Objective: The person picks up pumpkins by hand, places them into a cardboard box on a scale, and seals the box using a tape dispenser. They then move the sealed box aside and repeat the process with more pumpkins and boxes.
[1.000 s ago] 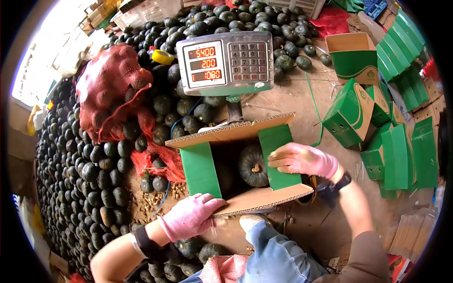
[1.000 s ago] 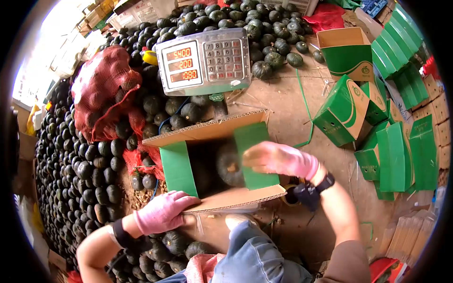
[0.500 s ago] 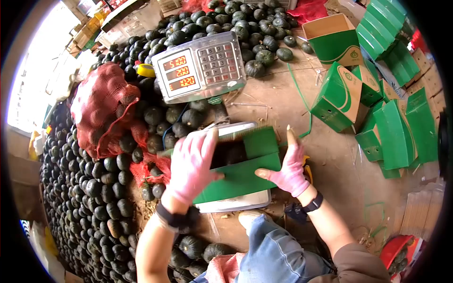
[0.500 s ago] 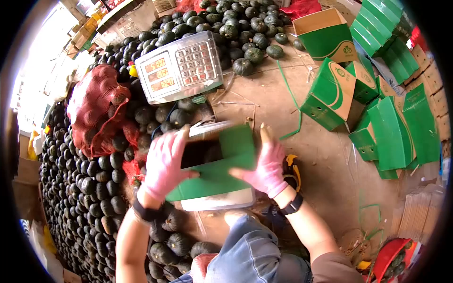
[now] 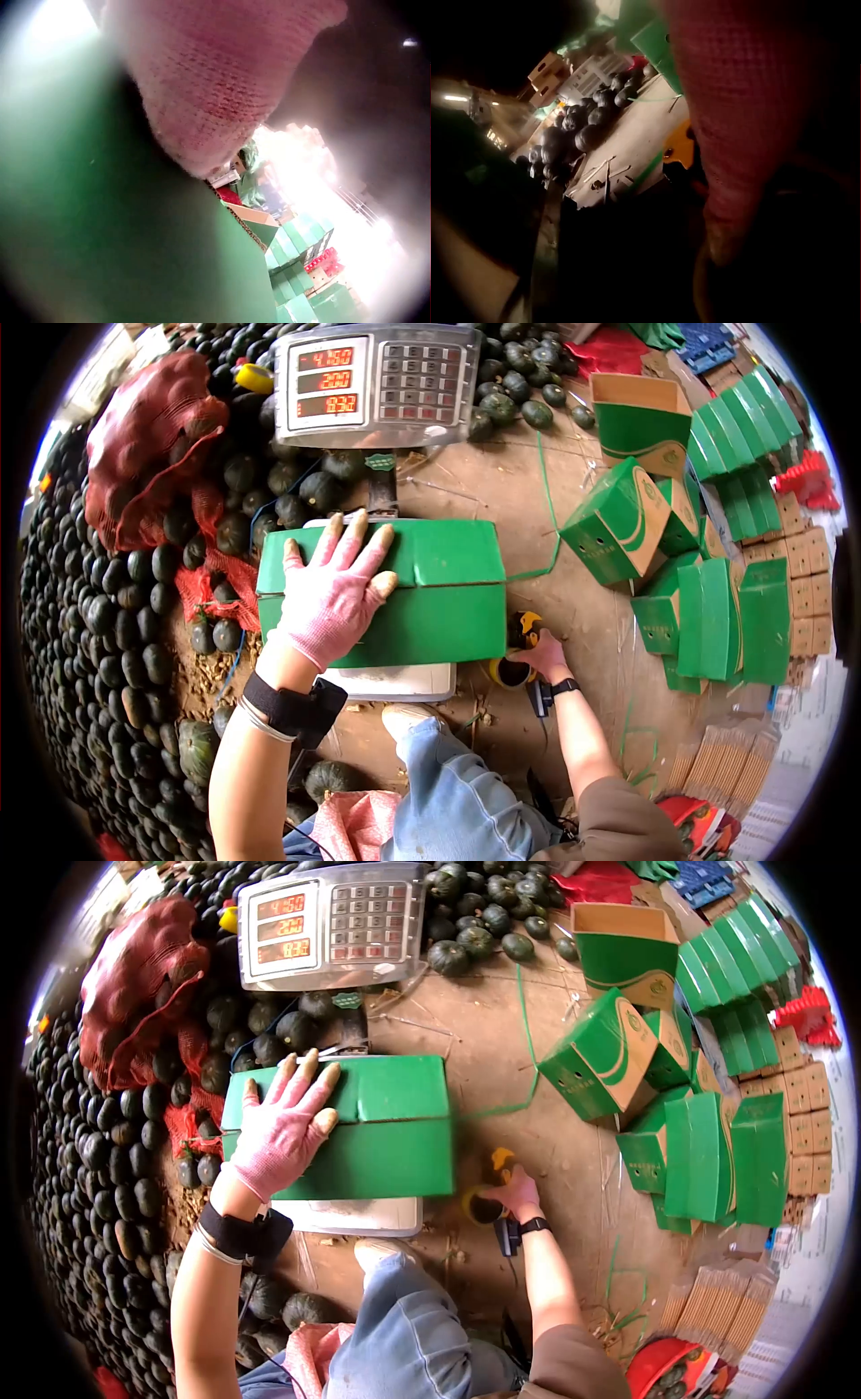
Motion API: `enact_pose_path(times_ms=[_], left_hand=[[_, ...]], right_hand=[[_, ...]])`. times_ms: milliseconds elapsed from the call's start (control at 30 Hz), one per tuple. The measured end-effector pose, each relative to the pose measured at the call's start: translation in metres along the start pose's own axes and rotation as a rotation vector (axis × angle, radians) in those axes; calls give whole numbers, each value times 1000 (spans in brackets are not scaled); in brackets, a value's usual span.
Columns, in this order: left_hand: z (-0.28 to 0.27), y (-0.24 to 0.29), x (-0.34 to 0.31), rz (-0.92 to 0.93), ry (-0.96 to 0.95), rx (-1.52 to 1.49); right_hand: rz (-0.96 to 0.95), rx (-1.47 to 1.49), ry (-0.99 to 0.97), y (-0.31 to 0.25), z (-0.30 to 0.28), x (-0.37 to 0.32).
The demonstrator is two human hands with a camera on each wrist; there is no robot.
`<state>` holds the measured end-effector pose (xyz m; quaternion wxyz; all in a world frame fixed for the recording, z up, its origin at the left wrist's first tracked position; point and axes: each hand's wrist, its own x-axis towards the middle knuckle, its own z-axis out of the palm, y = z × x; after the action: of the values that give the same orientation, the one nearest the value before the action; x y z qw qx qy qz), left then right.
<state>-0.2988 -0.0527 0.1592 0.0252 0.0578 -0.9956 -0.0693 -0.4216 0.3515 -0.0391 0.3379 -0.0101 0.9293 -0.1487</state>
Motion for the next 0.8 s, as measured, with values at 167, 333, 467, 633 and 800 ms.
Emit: enact_pose_path(times_ms=[167,333,467,633,800], left_hand=[[6,0,-5,25,70,8],[25,6,-15,-17,162,15],[35,5,-13,-35,204,2],[37,4,-16,-39,237,-3],[31,5,-20,-79,360,-91]], right_hand=[[-174,-219,53,26,18,0],[-237,-124,341,31,29,-11],[-360,413,657,-19,-48,-64],[-1142,331,743,-132,-136,-108],[-1585,-76,658,-230,-109,-117]])
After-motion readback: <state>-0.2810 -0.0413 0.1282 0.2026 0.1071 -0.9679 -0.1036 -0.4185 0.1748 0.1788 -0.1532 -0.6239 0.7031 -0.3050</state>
